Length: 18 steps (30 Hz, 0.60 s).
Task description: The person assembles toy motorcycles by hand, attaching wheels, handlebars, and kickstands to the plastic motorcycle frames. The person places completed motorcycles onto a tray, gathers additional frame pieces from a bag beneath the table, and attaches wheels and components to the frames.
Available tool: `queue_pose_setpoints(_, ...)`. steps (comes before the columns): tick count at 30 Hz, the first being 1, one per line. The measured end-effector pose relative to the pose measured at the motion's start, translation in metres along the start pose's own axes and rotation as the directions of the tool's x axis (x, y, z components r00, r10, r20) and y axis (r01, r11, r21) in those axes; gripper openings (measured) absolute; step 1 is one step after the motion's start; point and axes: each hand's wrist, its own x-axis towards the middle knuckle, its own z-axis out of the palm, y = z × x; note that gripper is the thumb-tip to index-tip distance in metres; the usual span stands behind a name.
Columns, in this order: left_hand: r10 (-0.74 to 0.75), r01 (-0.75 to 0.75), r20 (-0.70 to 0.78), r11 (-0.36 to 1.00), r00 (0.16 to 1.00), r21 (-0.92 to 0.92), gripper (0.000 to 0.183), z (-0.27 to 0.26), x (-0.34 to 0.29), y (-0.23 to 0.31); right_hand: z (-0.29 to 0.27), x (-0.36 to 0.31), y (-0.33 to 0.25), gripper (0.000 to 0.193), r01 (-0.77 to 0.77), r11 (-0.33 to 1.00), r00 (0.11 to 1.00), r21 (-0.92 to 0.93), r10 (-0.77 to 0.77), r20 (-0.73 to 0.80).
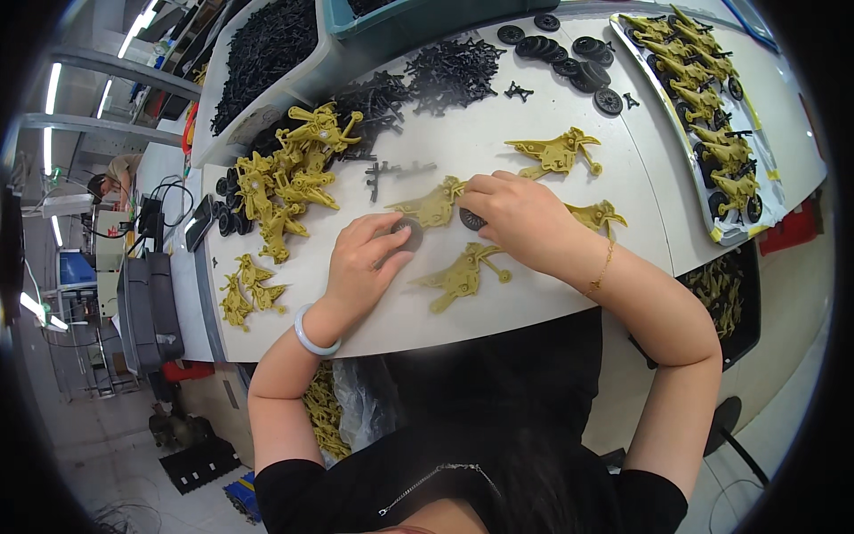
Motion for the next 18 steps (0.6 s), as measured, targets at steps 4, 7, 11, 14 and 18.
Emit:
queue_pose_setpoints(4, 0.029, -0.028, -0.024, 0.999, 0.999, 0.033, 0.023, -0.001, 0.001, -0.002, -0.003, 0.004, -0.003, 0.038, -0.050, 0.999, 0.997, -0.012, 0.051, 0.058)
queue_pose_setpoints(7, 0.015, -0.015, 0.002, 0.997, 1.000, 0.074, 0.028, -0.006, -0.005, -0.006, -0.009, 0.008, -0.003, 0.038, 0.001, 0.997, 0.999, 0.071, -0.004, 0.043)
queue_pose_setpoints(11, 0.038, -0.034, -0.045, 0.997, 0.998, 0.069, 0.041, -0.009, -0.007, -0.005, -0.051, 0.011, 0.048, 0.032, -0.240, 0.957, 0.943, 0.165, 0.270, -0.193)
queue_pose_setpoints(14, 0.083, -0.032, -0.285, 0.983, 0.955, 0.179, 0.032, -0.039, -0.006, -0.015, -0.076, -0.018, 0.137, 0.032, -0.380, 0.911, 0.863, -0.160, 0.287, -0.416)
queue_pose_setpoints(18, -0.169, 0.416, -0.641, 0.873, 0.749, 0.255, 0.014, -0.114, -0.024, -0.075, -0.071, -0.055, 0.175, 0.031, -0.461, 0.808, 0.865, -0.367, 0.315, -0.391)
